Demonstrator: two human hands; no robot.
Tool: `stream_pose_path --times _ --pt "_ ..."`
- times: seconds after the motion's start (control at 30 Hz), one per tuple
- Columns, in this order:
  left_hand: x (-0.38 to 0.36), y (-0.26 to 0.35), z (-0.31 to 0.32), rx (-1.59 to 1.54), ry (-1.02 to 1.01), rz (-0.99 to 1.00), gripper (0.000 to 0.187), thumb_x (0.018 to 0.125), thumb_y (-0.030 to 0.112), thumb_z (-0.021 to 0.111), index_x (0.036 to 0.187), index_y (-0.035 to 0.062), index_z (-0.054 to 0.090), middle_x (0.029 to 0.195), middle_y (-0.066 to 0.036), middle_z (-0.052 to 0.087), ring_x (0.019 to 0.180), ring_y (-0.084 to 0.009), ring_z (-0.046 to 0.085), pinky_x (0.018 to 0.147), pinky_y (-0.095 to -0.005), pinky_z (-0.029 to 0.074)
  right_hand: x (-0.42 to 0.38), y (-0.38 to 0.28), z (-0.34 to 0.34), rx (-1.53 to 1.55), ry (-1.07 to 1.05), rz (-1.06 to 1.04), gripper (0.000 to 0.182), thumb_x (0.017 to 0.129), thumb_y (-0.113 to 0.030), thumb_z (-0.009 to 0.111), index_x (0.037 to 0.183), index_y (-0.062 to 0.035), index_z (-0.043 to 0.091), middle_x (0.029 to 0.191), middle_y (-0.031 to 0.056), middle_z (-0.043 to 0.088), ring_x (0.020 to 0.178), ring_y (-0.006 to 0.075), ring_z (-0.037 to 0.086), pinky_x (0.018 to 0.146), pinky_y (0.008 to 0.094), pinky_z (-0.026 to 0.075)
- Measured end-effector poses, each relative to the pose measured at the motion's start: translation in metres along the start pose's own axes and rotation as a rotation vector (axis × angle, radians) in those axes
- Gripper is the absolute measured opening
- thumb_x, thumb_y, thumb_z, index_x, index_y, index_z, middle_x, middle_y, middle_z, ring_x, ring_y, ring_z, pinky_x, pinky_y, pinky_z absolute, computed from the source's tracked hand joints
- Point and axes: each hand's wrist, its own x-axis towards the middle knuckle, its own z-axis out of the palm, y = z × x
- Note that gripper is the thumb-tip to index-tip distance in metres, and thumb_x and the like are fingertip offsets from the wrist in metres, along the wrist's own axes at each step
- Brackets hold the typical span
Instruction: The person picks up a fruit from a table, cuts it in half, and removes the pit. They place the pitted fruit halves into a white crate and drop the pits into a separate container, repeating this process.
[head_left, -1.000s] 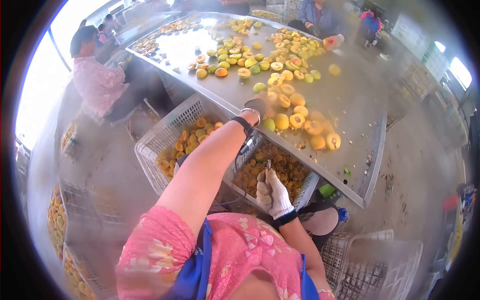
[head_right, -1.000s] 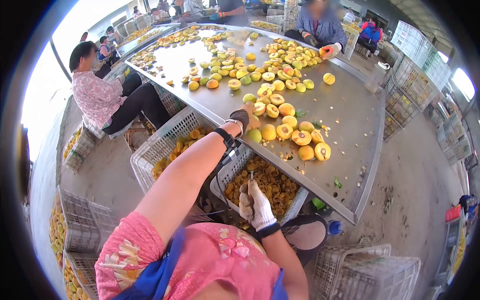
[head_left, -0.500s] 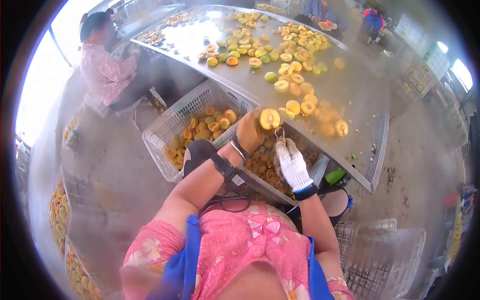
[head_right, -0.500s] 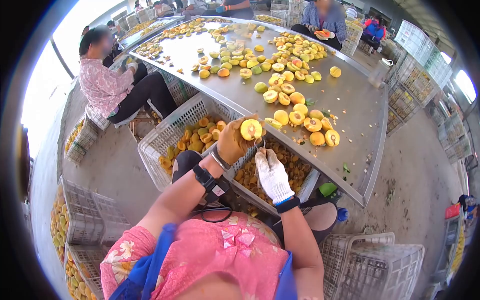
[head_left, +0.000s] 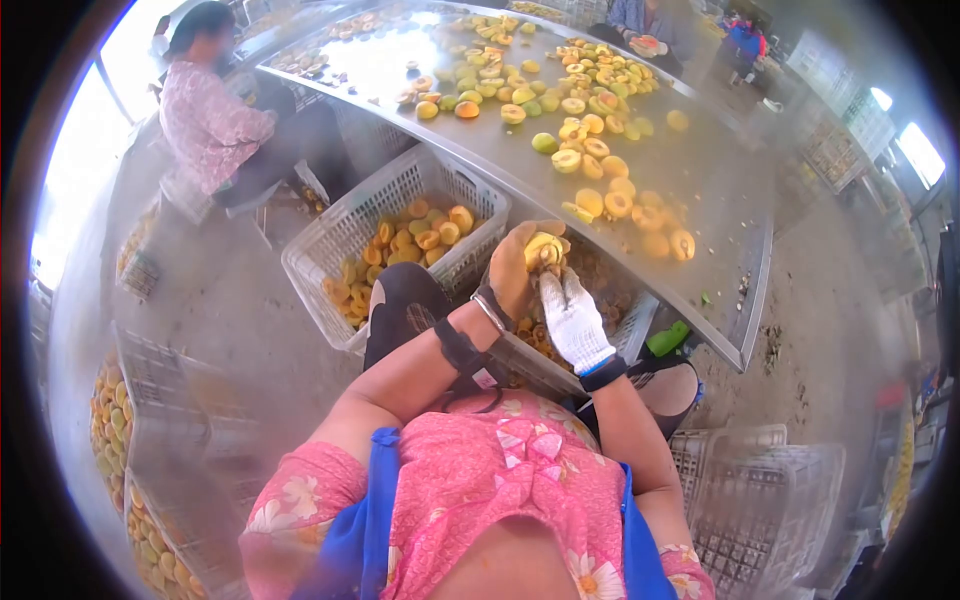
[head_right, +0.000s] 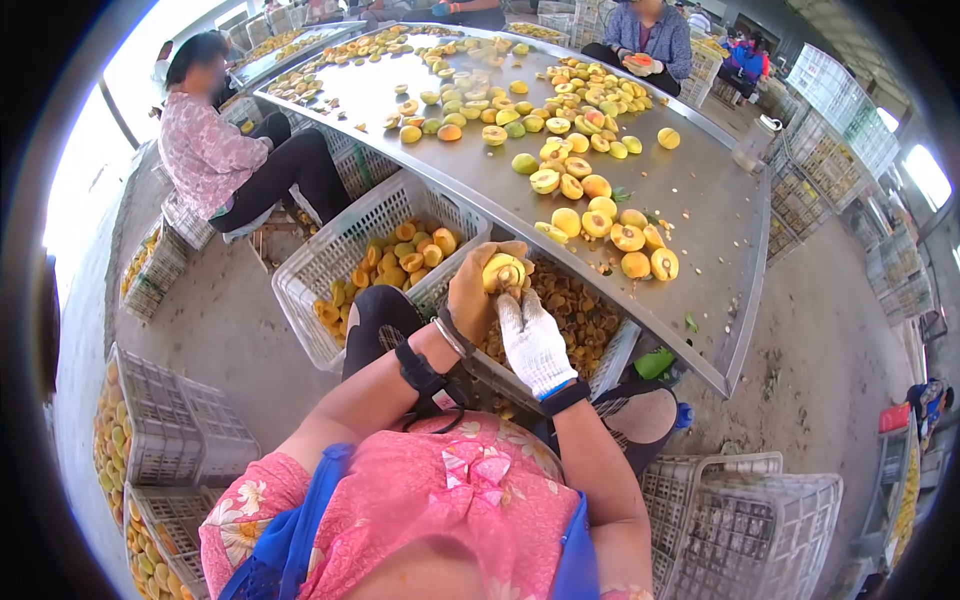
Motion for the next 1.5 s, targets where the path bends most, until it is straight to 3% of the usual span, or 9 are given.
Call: stream_pose_path --times 0.23,0.33,0.5,0.6,0.73,0.93,1.07,1.3,1.5 --pt "0.004 -0.025 0.003 0.131 0.106 0.373 0.04 0.104 0.034 0.046 0.102 -0.0012 0.065 0.096 -0.012 0.067 0.085 -0.0209 0.066 0.079 -0.0337 0.056 -0.009 -0.004 0.005 0.116 -0.086 0.051 0.039 0.104 -0.031 0.048 0.124 0.0006 0.057 0.114 0.0242 0.064 0.107 0.0371 0.061 0.09 0.0405 0.048" --pt "-0.002 -0.007 0.009 -0.144 0.081 -0.027 0.042 0.103 0.037 0.048 0.097 -0.0002 0.065 0.094 -0.011 0.068 0.083 -0.0223 0.066 0.075 -0.0368 0.056 -0.012 0.006 0.012 0.306 -0.128 0.083 0.038 0.104 -0.031 0.05 0.124 0.0005 0.058 0.111 0.0169 0.065 0.105 0.0252 0.06 0.092 0.0371 0.046" --pt "-0.004 0.001 0.004 -0.02 -0.037 -0.056 0.042 0.103 0.035 0.049 0.09 -0.001 0.066 0.086 -0.011 0.068 0.076 -0.021 0.067 0.069 -0.0339 0.056 -0.026 -0.006 0.012 0.723 -0.203 0.136 0.029 0.104 -0.036 0.052 0.116 -0.0112 0.059 0.07 -0.007 0.047 0.055 0.0039 0.038 0.049 0.0229 0.032" --pt "0.001 -0.012 -0.001 0.291 -0.055 0.206 0.041 0.104 0.029 0.05 0.085 -0.0025 0.068 0.078 -0.01 0.068 0.066 -0.0179 0.064 0.063 -0.0295 0.052 -0.025 0.015 0.015 0.721 -0.239 0.201 0.033 0.103 -0.039 0.053 0.121 -0.0109 0.057 0.072 -0.0057 0.052 0.055 0.0046 0.043 0.048 0.0221 0.034" --pt "-0.008 0.014 0.008 0.021 -0.2 -0.14 0.041 0.102 0.027 0.052 0.083 -0.0041 0.069 0.078 -0.013 0.07 0.065 -0.0189 0.064 0.063 -0.0304 0.052 -0.034 -0.014 -0.01 0.788 -0.326 0.312 0.029 0.102 -0.039 0.055 0.107 -0.0112 0.058 0.068 -0.0039 0.053 0.048 0.0069 0.045 0.043 0.0229 0.035" --pt "-0.006 0.002 -0.002 0.639 -0.305 0.191 0.043 0.102 0.029 0.053 0.08 -0.0041 0.07 0.077 -0.012 0.07 0.069 -0.0194 0.065 0.067 -0.0311 0.053 -0.046 -0.002 -0.003 0.789 -0.324 0.307 0.031 0.101 -0.046 0.054 0.106 -0.0153 0.057 0.06 -0.004 0.049 0.04 0.0078 0.039 0.037 0.0233 0.029" --pt "-0.007 0.009 0.0 0.363 -0.407 -0.028 0.053 0.104 0.038 0.048 0.078 -0.0031 0.07 0.076 -0.013 0.07 0.069 -0.0204 0.065 0.067 -0.0326 0.053 -0.049 -0.018 -0.023 1.084 -0.546 0.615 0.033 0.099 -0.053 0.053 0.103 -0.0197 0.056 0.059 -0.0049 0.044 0.037 0.0078 0.034 0.034 0.0233 0.025" --pt "-0.031 0.021 0.019 -0.004 -0.191 -0.196 0.056 0.102 0.05 0.045 0.076 0.0031 0.062 0.08 -0.016 0.067 0.07 -0.0289 0.065 0.067 -0.0361 0.053 -0.051 -0.01 -0.024 1.207 -0.626 0.634 0.034 0.1 -0.054 0.051 0.102 -0.0204 0.055 0.06 -0.0052 0.039 0.036 0.0068 0.031 0.033 0.021 0.023" --pt "-0.018 0.014 0.004 0.457 -0.315 -0.116 0.05 0.1 0.044 0.054 0.076 0.0016 0.067 0.077 -0.011 0.069 0.07 -0.0195 0.066 0.068 -0.0308 0.052 -0.043 0.004 -0.024 0.916 -0.613 0.422 0.032 0.102 -0.047 0.051 0.101 -0.0156 0.058 0.07 -0.0054 0.049 0.054 0.0067 0.043 0.048 0.0213 0.036"
